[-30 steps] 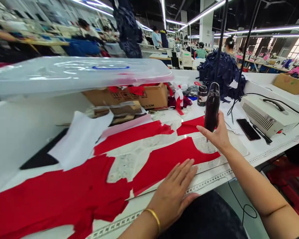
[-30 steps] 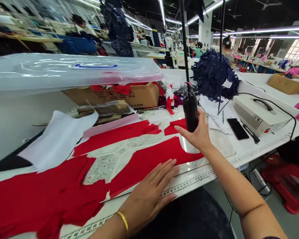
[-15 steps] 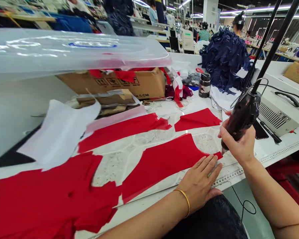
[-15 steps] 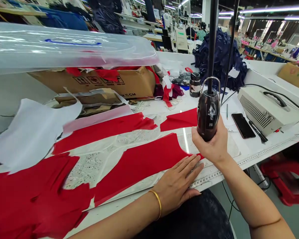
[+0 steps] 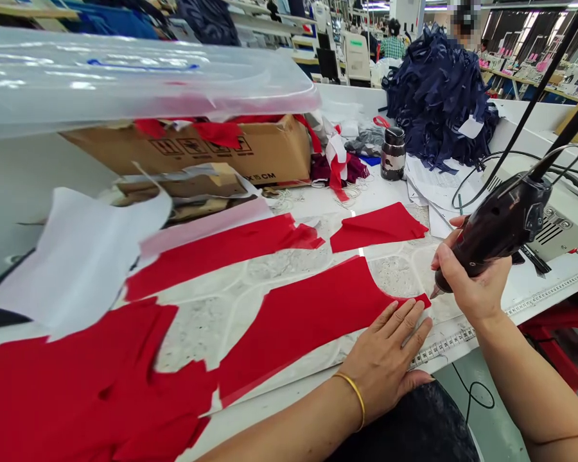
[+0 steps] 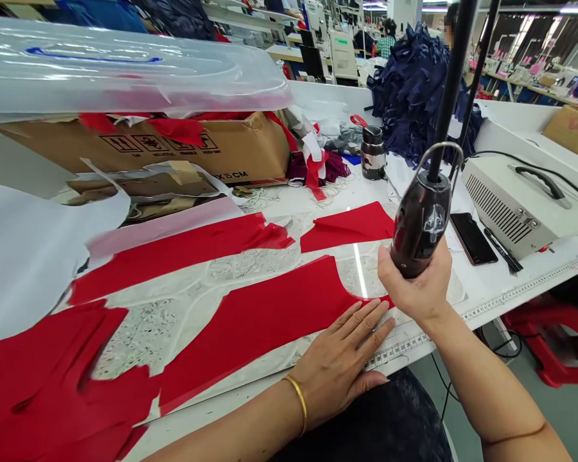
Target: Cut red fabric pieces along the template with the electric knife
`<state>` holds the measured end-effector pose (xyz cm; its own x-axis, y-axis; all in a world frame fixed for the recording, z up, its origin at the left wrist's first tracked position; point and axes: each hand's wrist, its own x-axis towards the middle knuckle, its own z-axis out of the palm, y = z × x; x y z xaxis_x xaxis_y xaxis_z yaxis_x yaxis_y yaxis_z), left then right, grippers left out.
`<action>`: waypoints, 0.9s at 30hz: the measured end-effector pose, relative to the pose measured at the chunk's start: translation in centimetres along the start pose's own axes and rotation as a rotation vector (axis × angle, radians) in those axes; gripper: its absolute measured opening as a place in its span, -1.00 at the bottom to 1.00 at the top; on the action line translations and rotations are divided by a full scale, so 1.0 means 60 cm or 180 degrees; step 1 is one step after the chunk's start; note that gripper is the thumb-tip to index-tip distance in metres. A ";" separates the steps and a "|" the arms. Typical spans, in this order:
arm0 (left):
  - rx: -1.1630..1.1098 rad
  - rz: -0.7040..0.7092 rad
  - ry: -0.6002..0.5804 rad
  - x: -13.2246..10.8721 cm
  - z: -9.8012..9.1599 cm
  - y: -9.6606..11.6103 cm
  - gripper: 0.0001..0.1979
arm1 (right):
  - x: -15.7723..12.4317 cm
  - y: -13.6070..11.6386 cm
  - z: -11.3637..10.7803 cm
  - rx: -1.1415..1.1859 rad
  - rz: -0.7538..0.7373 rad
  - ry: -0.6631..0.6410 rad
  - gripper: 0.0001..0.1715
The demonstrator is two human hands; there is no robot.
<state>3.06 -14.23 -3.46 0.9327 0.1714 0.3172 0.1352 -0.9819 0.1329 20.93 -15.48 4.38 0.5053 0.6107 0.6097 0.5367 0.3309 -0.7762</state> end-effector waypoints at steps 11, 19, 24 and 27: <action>0.0014 -0.0053 -0.0118 0.000 0.002 0.002 -0.27 | -0.006 0.005 0.006 -0.0004 -0.0006 -0.0012 -0.69; -0.0033 -0.0161 0.0123 0.005 -0.015 -0.001 -0.43 | -0.001 0.006 0.003 0.0122 -0.0151 0.0018 -0.72; 0.0030 -0.0544 0.0351 0.038 -0.032 -0.021 -0.72 | 0.020 0.016 0.001 -0.0093 -0.0432 0.0083 -0.74; -0.0050 -0.0781 0.0074 0.073 -0.035 -0.036 -0.80 | 0.036 0.023 0.012 -0.0130 -0.0381 0.0133 -0.74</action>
<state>6.15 -11.17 -0.36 0.8646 0.4066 0.2953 0.3514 -0.9092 0.2231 22.26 -13.18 4.48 0.4632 0.5378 0.7044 0.6216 0.3695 -0.6908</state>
